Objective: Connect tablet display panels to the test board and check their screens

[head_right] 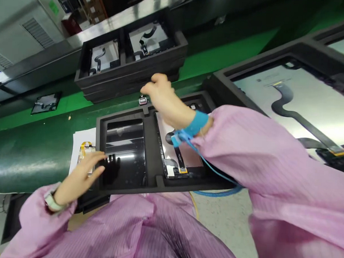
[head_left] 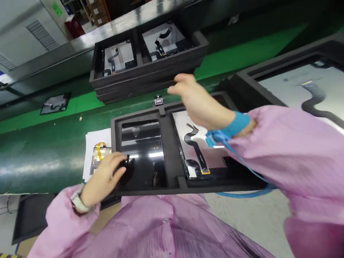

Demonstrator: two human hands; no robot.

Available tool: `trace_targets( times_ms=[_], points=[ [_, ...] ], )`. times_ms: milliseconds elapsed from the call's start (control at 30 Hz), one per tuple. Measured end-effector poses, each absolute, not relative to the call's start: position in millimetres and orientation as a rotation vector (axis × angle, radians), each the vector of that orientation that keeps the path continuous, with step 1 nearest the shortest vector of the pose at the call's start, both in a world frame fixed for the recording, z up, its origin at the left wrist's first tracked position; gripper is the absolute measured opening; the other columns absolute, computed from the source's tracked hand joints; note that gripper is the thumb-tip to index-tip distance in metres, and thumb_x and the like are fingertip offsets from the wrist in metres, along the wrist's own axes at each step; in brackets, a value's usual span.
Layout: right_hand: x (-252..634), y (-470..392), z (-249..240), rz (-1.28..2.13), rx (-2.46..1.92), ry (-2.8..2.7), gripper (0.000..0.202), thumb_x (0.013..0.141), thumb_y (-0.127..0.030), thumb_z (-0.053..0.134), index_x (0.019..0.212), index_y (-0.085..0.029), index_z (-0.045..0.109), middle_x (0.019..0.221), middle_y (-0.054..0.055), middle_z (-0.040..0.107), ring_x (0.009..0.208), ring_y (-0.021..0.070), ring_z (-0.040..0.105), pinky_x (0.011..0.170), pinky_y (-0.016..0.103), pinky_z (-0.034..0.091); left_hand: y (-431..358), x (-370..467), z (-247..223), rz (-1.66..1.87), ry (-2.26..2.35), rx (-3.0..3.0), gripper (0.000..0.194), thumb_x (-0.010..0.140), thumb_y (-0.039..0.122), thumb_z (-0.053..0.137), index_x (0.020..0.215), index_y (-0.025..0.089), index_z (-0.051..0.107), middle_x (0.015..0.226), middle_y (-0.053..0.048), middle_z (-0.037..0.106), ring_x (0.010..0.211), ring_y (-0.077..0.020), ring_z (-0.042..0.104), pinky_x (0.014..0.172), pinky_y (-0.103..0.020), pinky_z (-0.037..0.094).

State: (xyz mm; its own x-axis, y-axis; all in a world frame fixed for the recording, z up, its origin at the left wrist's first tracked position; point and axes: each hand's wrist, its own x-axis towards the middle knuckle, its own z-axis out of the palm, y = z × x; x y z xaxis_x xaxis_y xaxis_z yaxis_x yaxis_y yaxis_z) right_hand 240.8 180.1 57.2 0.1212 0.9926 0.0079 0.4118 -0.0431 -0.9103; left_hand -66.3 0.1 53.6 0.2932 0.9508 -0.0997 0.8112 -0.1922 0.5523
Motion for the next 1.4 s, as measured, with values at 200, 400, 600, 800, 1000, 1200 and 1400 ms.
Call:
trace_targets(
  times_ms=[200, 400, 600, 800, 1000, 1200, 1400],
  points=[
    [205, 77, 62, 0.999, -1.429, -2.427, 0.051, 0.092, -0.035, 0.061, 0.137, -0.012, 0.056, 0.128, 0.023, 0.065, 0.127, 0.0422, 0.054, 0.101, 0.056, 0.048, -54, -30, 2, 0.302, 1.81, 2.096, 0.053, 0.101, 0.037, 0.038, 0.151, 0.032, 0.055, 0.152, -0.016, 0.055, 0.144, -0.0364, 0.05, 0.123, -0.062, 0.037],
    [204, 36, 33, 0.832, -1.681, -2.534, 0.072, 0.099, -0.038, 0.05, 0.158, -0.001, 0.033, 0.136, 0.03, 0.058, 0.13, 0.0459, 0.052, 0.105, 0.059, 0.046, -59, -16, -14, 0.406, 1.954, 2.047, 0.058, 0.103, 0.035, 0.029, 0.16, 0.032, 0.04, 0.158, -0.015, 0.049, 0.15, -0.034, 0.044, 0.127, -0.068, 0.023],
    [207, 27, 6, 1.403, -1.552, -1.75, 0.08, 0.087, -0.04, 0.058, 0.157, -0.016, 0.029, 0.15, 0.019, 0.044, 0.144, 0.0334, 0.04, 0.123, 0.054, 0.035, -60, -12, -13, 0.478, 1.965, 1.947, 0.058, 0.104, 0.044, 0.034, 0.161, 0.036, 0.036, 0.157, -0.012, 0.052, 0.152, -0.032, 0.041, 0.131, -0.064, 0.018],
    [192, 16, 38, 1.56, -1.074, -1.407, 0.078, 0.084, -0.04, 0.062, 0.153, -0.027, 0.029, 0.154, 0.014, 0.038, 0.141, 0.0244, 0.046, 0.128, 0.048, 0.032, -66, -9, -2, 0.524, 1.795, 2.108, 0.112, 0.079, 0.072, 0.073, 0.167, 0.03, 0.018, 0.167, -0.02, 0.035, 0.156, -0.0441, 0.028, 0.125, -0.076, 0.011],
    [168, 12, 64, 1.652, -0.692, -1.545, 0.082, 0.091, -0.043, 0.06, 0.161, -0.031, 0.02, 0.17, 0.006, 0.027, 0.155, 0.0229, 0.033, 0.131, 0.048, 0.028, -58, 2, -13, 1.372, 1.835, 1.561, 0.049, 0.102, 0.048, 0.056, 0.145, 0.025, 0.059, 0.149, -0.011, 0.061, 0.146, -0.0294, 0.052, 0.124, -0.046, 0.04],
    [162, 9, 25, 1.352, -1.136, -1.307, 0.064, 0.085, -0.044, 0.062, 0.144, -0.026, 0.045, 0.16, 0.01, 0.04, 0.152, 0.0268, 0.033, 0.128, 0.053, 0.03, -46, -1, 8, 1.989, 1.544, 0.523, 0.043, 0.089, 0.048, 0.075, 0.126, 0.026, 0.072, 0.141, -0.006, 0.068, 0.145, -0.0292, 0.052, 0.122, -0.043, 0.043],
    [166, 6, 9, 1.971, -1.092, -0.915, 0.092, 0.08, -0.055, 0.069, 0.156, -0.027, 0.024, 0.151, 0.013, 0.047, 0.127, 0.0228, 0.059, 0.109, 0.042, 0.051, -47, 29, 22, 1.936, 1.174, 0.171, 0.032, 0.096, 0.042, 0.063, 0.115, 0.02, 0.076, 0.138, -0.01, 0.07, 0.145, -0.0304, 0.051, 0.121, -0.047, 0.045]
  ],
)
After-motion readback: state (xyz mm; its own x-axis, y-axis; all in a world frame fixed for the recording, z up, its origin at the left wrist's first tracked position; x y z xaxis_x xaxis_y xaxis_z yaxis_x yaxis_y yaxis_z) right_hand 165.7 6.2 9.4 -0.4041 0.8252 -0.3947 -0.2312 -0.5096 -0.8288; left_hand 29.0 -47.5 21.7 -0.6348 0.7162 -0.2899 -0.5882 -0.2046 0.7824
